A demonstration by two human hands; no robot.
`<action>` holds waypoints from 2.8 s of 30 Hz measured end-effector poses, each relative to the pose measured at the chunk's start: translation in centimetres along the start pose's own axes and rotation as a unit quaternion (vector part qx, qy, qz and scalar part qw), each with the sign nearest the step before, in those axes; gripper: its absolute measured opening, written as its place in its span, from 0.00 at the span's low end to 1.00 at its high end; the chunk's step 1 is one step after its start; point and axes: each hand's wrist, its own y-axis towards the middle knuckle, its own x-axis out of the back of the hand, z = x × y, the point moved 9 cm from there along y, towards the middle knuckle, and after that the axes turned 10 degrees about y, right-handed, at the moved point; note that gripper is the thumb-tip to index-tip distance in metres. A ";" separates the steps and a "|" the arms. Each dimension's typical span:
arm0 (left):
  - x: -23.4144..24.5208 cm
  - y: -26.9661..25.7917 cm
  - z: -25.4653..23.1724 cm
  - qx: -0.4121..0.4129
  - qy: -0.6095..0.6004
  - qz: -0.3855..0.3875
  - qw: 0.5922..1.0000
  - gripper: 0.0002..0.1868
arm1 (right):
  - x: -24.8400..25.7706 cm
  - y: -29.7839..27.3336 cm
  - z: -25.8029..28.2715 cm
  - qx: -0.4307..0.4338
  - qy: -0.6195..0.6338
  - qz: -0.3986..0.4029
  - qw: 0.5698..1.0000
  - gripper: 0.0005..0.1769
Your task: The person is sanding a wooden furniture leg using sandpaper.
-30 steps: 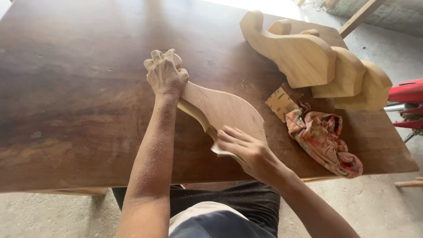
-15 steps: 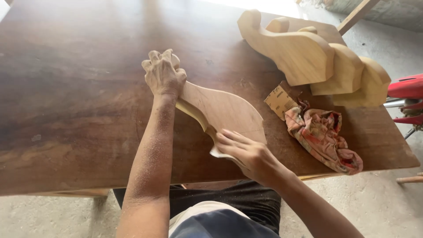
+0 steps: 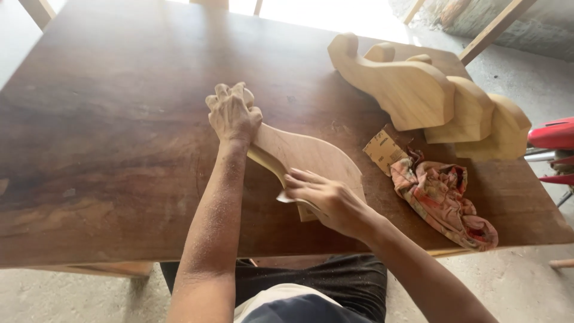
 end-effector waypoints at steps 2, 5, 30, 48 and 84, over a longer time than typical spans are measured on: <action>1.2 0.1 -0.3 0.000 0.005 -0.004 1.000 0.32 | 0.5 2.9 0.7 0.004 -0.001 -0.003 1.000 0.13; 0.9 0.4 0.0 0.010 0.009 0.027 1.000 0.32 | -0.6 2.7 -0.5 -0.025 0.005 0.021 0.999 0.14; 0.4 0.1 0.6 0.019 -0.027 0.000 0.999 0.32 | 3.7 -1.2 -2.4 -0.221 -0.144 0.025 0.964 0.23; 0.6 0.4 0.3 0.021 -0.019 0.017 0.999 0.31 | 1.2 0.0 -7.0 -0.401 -0.012 -0.052 0.915 0.16; 0.0 0.7 0.6 0.015 -0.020 0.019 1.000 0.28 | 0.2 -0.1 -6.8 -0.335 -0.023 -0.040 0.941 0.13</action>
